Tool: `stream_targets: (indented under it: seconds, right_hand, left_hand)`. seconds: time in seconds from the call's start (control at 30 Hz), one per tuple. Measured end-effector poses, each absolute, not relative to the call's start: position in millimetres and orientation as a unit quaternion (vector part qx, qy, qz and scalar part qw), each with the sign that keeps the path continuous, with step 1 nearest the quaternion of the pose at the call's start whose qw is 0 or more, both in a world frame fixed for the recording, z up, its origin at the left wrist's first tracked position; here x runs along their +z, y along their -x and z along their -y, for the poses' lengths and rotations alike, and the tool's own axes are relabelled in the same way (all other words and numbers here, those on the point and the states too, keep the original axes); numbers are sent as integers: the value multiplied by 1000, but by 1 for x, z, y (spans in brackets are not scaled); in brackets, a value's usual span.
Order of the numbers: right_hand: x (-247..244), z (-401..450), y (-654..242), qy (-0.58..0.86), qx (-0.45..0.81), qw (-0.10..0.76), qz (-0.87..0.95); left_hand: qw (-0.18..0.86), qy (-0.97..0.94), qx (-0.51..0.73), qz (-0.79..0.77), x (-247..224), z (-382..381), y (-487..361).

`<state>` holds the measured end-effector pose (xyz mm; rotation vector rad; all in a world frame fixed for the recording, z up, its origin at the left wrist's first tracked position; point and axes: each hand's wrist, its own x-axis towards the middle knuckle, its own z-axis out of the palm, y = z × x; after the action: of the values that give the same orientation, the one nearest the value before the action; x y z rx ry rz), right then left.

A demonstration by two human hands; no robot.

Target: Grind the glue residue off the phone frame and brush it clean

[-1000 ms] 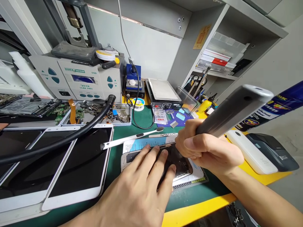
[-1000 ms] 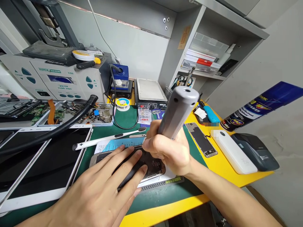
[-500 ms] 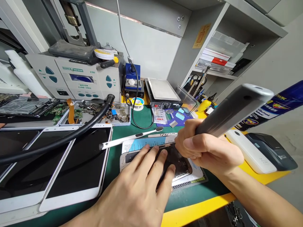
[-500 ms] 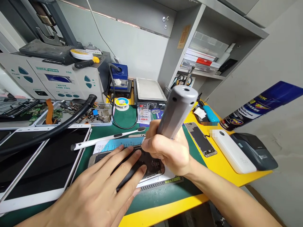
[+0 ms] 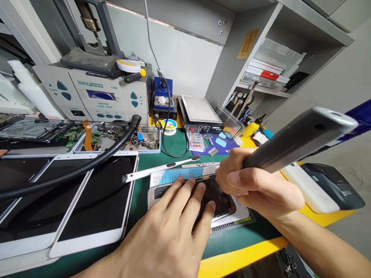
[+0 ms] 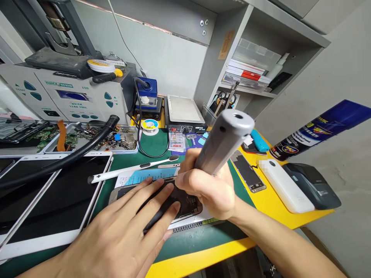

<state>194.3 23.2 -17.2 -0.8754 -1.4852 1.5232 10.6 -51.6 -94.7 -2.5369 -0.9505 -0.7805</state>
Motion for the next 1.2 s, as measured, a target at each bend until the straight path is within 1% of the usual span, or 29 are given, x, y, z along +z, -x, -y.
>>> stream_targets:
  seconds: [0.07, 0.17, 0.3, 0.43, 0.53, 0.67, 0.77, 0.9, 1.0, 1.13, 1.2]
  right_hand:
    - [-17, -23, -194, 347, 611, 403, 586]
    - [-16, -23, -194, 354, 593, 417, 591]
    - [-15, -23, -193, 361, 599, 396, 596]
    - [-16, -23, -193, 364, 586, 416, 593]
    - [-15, -23, -192, 372, 589, 396, 598]
    - [-15, -23, -192, 362, 589, 414, 592]
    - [-15, -22, -191, 372, 593, 394, 596]
    - [-14, -21, -191, 375, 583, 410, 593]
    - [-14, -21, -191, 375, 592, 394, 595]
    - [-15, -21, -193, 368, 584, 402, 602]
    - [-14, -22, -193, 365, 586, 388, 610]
  left_hand:
    - [163, 888, -277, 330, -95, 50, -11]
    - [160, 892, -265, 329, -93, 49, -12]
    - [163, 897, -256, 321, -89, 51, -11]
    - [170, 894, -260, 323, -88, 54, -10]
    - [162, 896, -255, 326, -92, 52, -10]
    - [170, 891, -266, 325, -97, 49, -10]
    - [166, 895, -255, 327, -97, 50, -10]
    - [169, 894, -255, 329, -93, 51, -9]
    - [170, 895, -255, 323, -88, 47, -10]
    - [167, 898, -254, 318, -83, 45, -12]
    - [167, 898, -253, 318, -83, 46, -12]
